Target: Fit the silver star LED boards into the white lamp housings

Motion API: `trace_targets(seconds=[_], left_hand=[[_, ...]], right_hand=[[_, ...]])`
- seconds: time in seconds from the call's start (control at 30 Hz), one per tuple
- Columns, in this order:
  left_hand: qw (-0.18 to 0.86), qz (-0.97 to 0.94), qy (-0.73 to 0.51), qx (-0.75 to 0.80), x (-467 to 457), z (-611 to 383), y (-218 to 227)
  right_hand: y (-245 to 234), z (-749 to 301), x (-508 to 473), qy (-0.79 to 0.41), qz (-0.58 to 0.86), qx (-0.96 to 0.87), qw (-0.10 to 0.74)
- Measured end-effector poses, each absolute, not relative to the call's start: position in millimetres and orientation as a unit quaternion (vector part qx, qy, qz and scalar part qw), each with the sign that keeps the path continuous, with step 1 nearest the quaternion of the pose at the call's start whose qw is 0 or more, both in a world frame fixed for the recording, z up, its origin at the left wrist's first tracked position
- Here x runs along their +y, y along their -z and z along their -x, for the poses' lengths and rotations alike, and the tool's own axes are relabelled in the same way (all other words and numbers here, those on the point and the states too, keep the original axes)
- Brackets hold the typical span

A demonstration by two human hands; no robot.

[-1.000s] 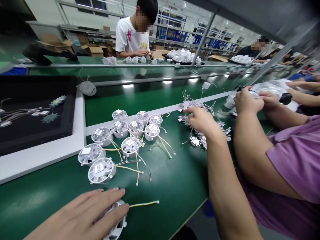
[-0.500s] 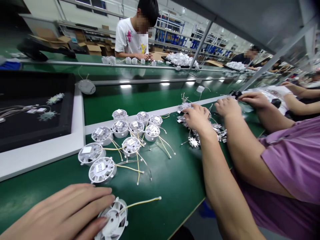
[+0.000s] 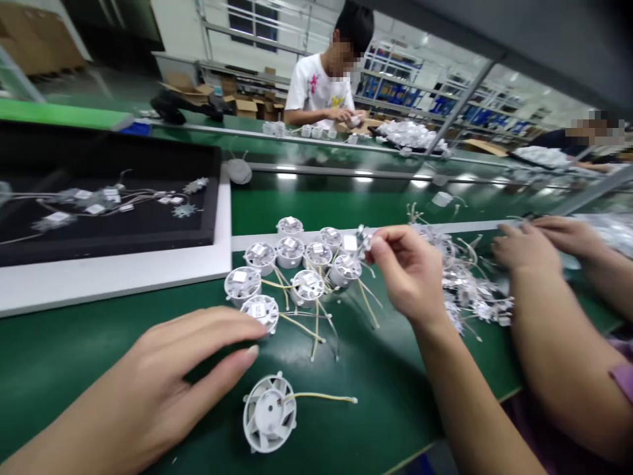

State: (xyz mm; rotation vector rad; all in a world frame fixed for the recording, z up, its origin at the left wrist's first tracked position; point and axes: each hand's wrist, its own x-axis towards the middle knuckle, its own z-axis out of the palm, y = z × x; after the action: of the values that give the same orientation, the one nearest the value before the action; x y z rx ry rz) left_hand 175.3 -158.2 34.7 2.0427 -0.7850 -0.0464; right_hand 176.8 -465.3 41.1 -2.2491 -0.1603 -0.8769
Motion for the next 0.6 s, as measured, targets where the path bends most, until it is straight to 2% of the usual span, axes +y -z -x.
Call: trace_targets(seconds=[0.07,0.17,0.27,0.43,0.6], left_hand=[[0.52,-0.805,0.104,-0.267,-161.7,-173.3,-39.8],[0.634,-0.674,0.316,-0.208,-167.2,-172.3,-44.3],[0.678,-0.581,0.419,-0.165,-172.5,-174.1,-45.4],[0.751,-0.507,0.406,-0.119,-175.5,-181.1,-43.3],[0.781,-0.461,0.416,-0.069,-174.5,-182.9,-44.1]], right_hand=[[-40.9,-162.8,-430.7,0.264,0.817,-0.185,0.478],[-39.0,-146.8,-397.1,0.174,0.763,-0.303,0.543],[-35.1,-143.6,-386.8,0.142,0.747,-0.355,0.543],[-33.6,-148.8,-391.6,0.147,0.793,-0.327,0.492],[-31.7,-151.1,-393.3,0.185,0.802,-0.356,0.442]])
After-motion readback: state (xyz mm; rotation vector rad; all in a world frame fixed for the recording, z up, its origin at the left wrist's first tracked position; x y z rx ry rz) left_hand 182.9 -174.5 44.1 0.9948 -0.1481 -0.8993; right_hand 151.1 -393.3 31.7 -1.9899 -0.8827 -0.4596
